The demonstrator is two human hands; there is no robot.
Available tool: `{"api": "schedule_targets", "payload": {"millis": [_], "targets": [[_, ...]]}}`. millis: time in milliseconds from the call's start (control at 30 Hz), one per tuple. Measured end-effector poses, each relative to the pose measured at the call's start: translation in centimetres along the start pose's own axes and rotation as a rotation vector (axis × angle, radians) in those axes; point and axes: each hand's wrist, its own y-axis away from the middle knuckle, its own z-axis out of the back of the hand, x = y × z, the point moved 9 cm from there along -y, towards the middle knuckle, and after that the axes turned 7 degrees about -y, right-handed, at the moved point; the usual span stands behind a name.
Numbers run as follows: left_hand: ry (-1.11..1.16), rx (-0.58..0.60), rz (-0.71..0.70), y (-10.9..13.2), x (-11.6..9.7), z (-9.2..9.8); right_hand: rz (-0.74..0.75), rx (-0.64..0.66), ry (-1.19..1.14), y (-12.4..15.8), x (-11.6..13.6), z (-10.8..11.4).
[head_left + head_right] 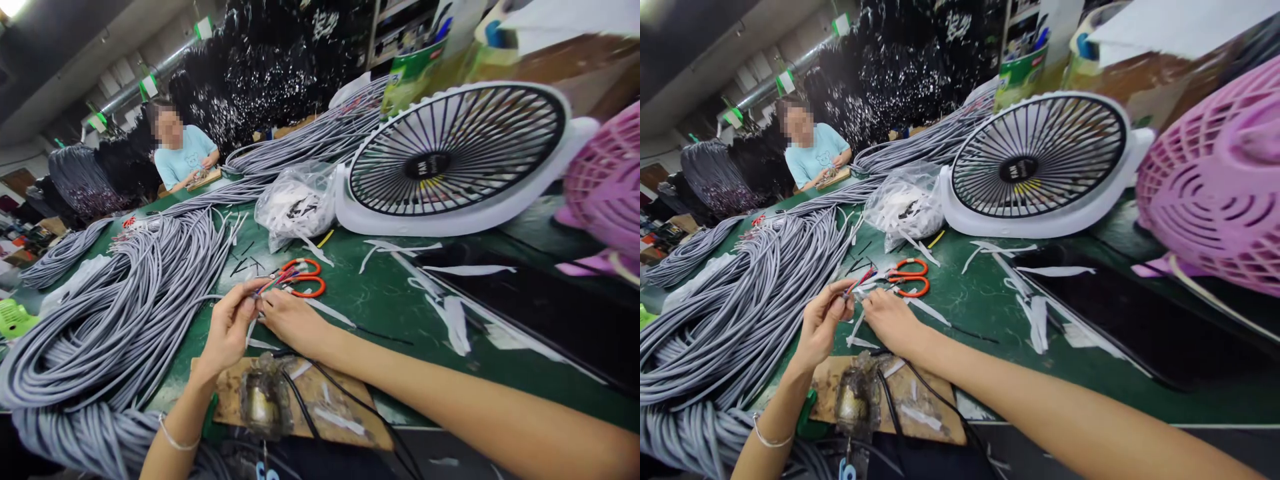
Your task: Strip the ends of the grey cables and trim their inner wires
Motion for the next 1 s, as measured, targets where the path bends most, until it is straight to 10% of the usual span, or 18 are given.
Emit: {"api": "schedule_targets", "payload": {"millis": [200, 400, 667, 1000], "targets": [[0.311, -0.083, -0.115, -0.2, -0.4, 1.0, -0.082, 0.066, 0.075, 0.0, -1.0, 0.0], [0.358, -0.143, -0.219, 0.2, -1.2, 1.9, -0.305, -0.175, 0.024, 0.5, -4.8, 5.9], [0.286, -0.143, -0.258, 0.4, -1.6, 1.4, 0.160, -0.480, -0.210, 1.9, 0.0, 9.6], [0.267, -0.111, -0.253, 0.6, -1.4, 0.8, 0.170, -0.451, -0.317, 1.7, 0.0, 8.8]]}}
